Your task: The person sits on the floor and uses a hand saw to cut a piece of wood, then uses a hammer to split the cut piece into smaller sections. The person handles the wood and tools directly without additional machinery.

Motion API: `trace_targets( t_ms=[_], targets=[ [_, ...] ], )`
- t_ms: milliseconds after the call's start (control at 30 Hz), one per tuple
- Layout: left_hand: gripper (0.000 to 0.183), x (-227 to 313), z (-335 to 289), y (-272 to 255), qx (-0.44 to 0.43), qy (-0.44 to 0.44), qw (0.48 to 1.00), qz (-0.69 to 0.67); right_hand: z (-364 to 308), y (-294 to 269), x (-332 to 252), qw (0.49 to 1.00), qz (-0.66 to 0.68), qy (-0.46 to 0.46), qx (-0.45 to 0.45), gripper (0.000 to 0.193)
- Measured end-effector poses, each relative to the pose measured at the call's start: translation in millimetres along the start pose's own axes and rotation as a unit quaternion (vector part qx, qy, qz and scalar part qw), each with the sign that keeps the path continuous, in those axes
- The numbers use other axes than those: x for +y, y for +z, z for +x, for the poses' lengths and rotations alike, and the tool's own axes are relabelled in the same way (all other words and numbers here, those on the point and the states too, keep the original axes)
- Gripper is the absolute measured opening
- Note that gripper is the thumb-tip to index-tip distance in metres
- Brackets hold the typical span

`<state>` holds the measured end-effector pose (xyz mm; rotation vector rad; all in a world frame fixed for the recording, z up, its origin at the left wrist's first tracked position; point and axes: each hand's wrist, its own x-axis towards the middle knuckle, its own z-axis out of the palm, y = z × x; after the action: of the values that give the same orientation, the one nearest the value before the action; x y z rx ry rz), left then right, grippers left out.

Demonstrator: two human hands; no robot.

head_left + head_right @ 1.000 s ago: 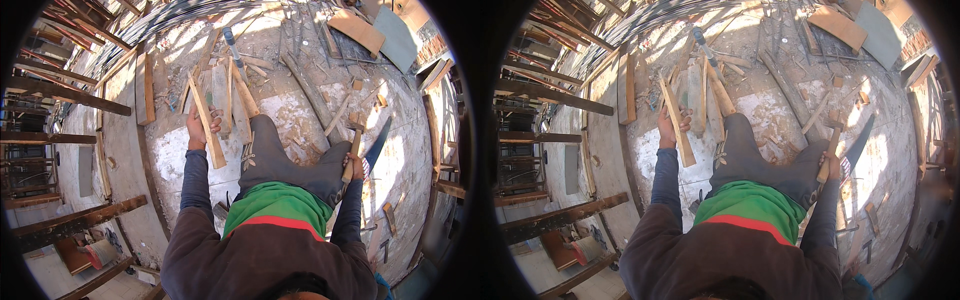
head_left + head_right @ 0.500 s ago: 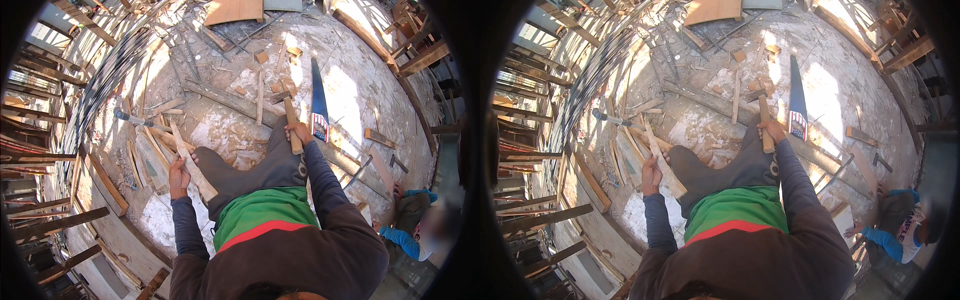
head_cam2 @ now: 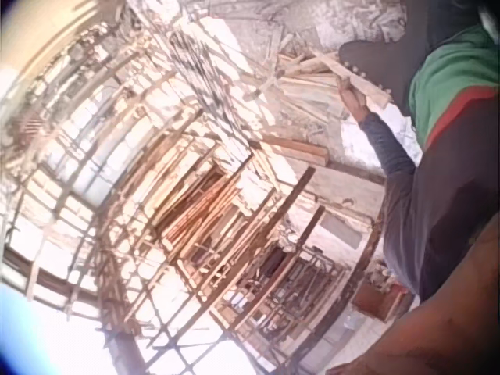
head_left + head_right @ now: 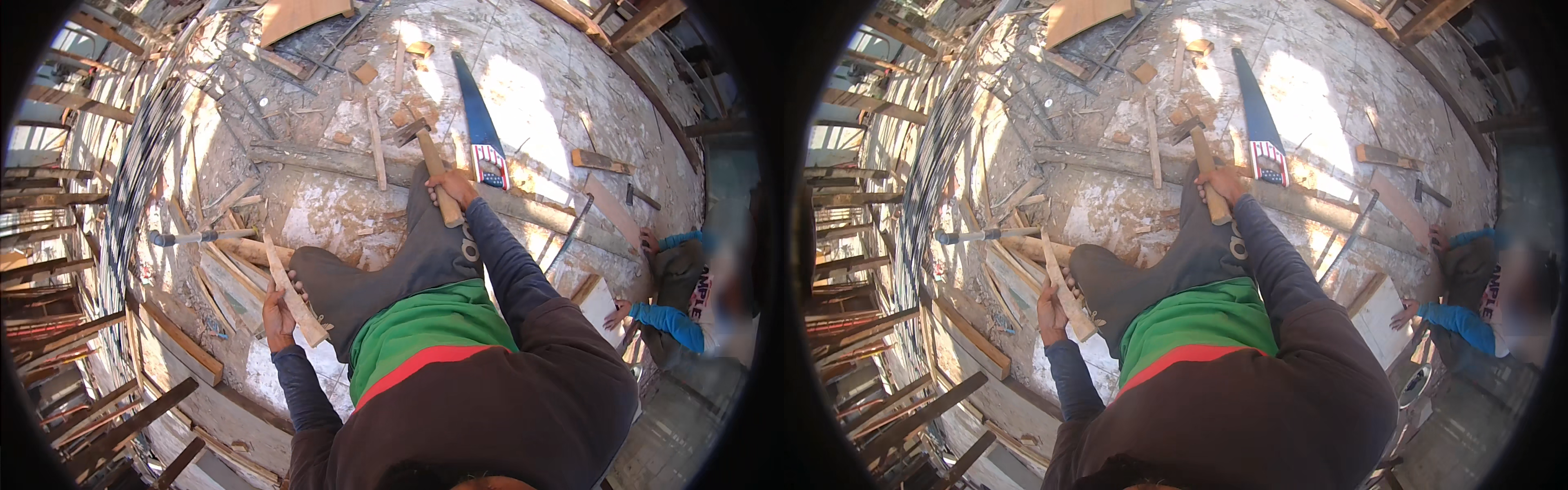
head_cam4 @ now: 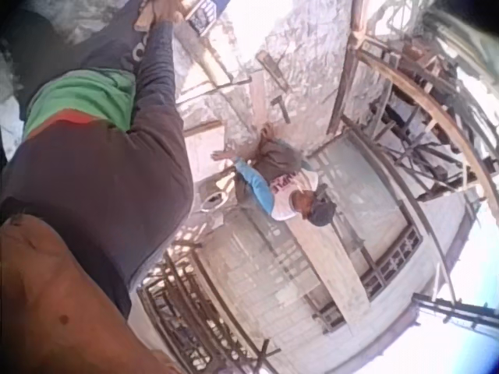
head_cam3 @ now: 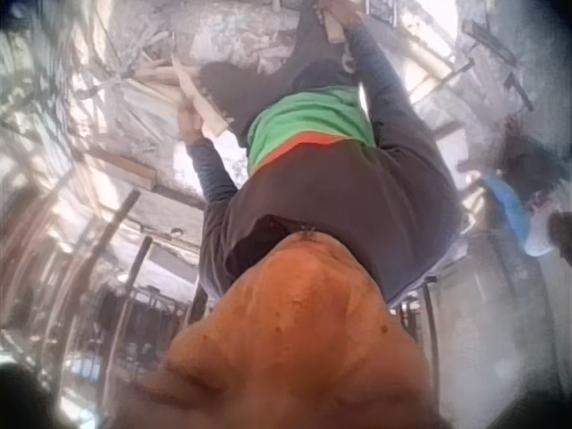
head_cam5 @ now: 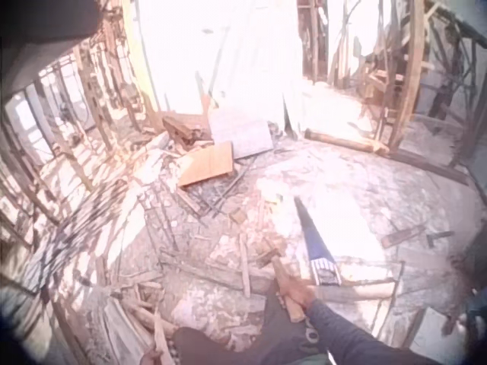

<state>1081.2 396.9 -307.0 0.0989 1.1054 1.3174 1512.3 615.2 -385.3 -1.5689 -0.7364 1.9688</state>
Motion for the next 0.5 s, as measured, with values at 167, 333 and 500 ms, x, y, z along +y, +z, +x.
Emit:
trace_targets(
  t_ms=[167, 333, 500],
  targets=[
    [0.05, -21.3, 19.3, -7.0, -0.051, -0.099, 0.994, 0.001, -3.9, 0.8, 0.7, 0.999, 0.004, -0.037, 0.006, 0.014],
    [0.035, -45.7, 55.5, 13.9, -0.023, -0.044, 0.999, 0.011, -10.0, 9.9, -7.8, 0.998, 0.041, -0.039, -0.01, 0.015],
    [0.039, -105.0, 95.1, 38.1, 0.014, -0.175, 0.984, -0.027, 10.5, -26.3, 16.5, 0.998, 0.053, -0.03, 0.002, 0.012]
  ],
)
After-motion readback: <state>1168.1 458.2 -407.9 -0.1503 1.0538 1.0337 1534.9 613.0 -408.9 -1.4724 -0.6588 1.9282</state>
